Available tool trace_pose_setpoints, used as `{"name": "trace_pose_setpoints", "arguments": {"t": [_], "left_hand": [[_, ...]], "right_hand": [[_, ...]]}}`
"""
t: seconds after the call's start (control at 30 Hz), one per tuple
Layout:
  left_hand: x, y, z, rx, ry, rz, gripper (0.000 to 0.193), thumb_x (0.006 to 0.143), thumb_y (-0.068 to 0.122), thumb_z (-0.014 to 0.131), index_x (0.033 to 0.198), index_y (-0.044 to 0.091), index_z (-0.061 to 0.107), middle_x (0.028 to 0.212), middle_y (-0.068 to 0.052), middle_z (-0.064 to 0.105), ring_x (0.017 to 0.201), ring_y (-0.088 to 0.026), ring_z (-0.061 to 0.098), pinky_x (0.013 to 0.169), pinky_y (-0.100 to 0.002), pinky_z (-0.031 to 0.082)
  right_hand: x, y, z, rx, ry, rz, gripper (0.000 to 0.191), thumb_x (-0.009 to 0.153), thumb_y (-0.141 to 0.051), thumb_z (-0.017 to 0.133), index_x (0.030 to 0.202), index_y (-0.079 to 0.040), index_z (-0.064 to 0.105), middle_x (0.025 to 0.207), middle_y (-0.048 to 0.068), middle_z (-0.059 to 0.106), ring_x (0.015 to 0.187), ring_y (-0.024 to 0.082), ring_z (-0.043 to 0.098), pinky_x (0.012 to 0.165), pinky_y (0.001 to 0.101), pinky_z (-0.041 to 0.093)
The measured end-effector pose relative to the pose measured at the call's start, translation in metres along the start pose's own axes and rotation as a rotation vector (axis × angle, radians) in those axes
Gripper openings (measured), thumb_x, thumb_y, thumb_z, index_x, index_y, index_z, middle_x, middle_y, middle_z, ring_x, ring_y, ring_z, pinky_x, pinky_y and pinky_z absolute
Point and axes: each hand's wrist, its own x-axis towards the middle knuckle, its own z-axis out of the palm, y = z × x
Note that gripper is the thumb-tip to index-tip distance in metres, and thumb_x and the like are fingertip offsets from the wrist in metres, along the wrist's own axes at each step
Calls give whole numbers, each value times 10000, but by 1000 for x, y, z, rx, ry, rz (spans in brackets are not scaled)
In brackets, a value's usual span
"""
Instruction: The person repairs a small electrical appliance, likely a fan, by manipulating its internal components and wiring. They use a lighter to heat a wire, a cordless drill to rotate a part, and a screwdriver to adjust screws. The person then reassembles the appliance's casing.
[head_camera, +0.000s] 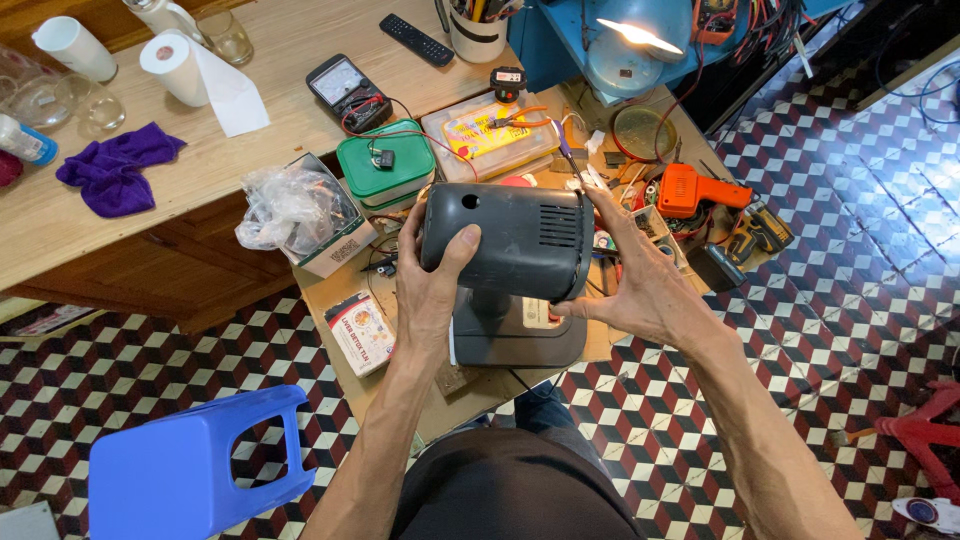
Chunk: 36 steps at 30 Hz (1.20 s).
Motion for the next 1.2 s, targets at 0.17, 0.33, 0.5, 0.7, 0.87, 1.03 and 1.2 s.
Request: {"name": "trace_pose_setpoints", "arguments": {"t": [0.17, 0.33, 0.5, 0.7, 0.87, 1.03, 1.2], "left_hand": [[-3, 4, 3, 59, 19, 42, 1088, 740, 523, 794, 1548, -20, 308, 1404, -238, 522, 1253, -278, 607, 1015, -350, 536], [-1, 9, -6, 77, -46, -52, 1108, 714, 519, 791, 1557, 28, 266, 1355, -234, 514, 1239, -298, 624, 1012, -362, 554], [3, 7, -10, 81, -52, -36, 1099, 719, 516, 796, 1569, 30, 297, 1352, -233, 517, 1264, -309, 597, 1032, -379, 530], [-1, 4, -6, 11, -38, -4, 1098, 716, 503, 805, 1561, 31, 287, 1367, -211, 506, 1274, -300, 588, 1026, -382, 548], [-2, 5, -5, -12, -32, -17, 1087, 710, 488, 790, 1565, 49, 283, 1343, -209, 510, 1240, -287, 611, 995, -370, 577], [-3, 3, -3, -23, -40, 30, 1044, 759, 465, 794, 1569, 20, 308, 1369, -211, 512, 1261, -277, 595, 1018, -362, 547], [-5, 4, -4, -26, -38, 38, 1044, 759, 468, 788, 1563, 14, 300, 1359, -220, 520, 1245, -276, 608, 1012, -358, 553]], "right_hand": [[0, 2, 0, 13, -2, -12, 1428, 525, -617, 900, 1625, -249, 68, 1648, 184, 287, 1498, 383, 310, 1202, 555, 280], [1, 3, 3, -1, 3, 7, 1445, 502, -606, 912, 1617, -251, 64, 1632, 180, 315, 1482, 387, 317, 1191, 562, 267], [0, 4, 4, 7, 20, -11, 1435, 499, -607, 911, 1621, -240, 95, 1623, 193, 337, 1475, 396, 343, 1191, 564, 288], [1, 8, 5, 8, 16, -13, 1441, 503, -629, 900, 1625, -222, 92, 1612, 210, 351, 1470, 400, 352, 1193, 559, 287], [0, 9, 5, 10, -8, 45, 1460, 480, -642, 891, 1631, -235, 90, 1615, 190, 347, 1477, 392, 343, 1196, 554, 268], [-1, 9, 4, 5, 1, 13, 1463, 496, -648, 895, 1633, -211, 84, 1636, 205, 307, 1485, 405, 319, 1193, 567, 265], [-4, 9, 5, 21, 3, 4, 1429, 515, -646, 886, 1635, -210, 113, 1639, 204, 320, 1497, 395, 326, 1203, 569, 280]]}}
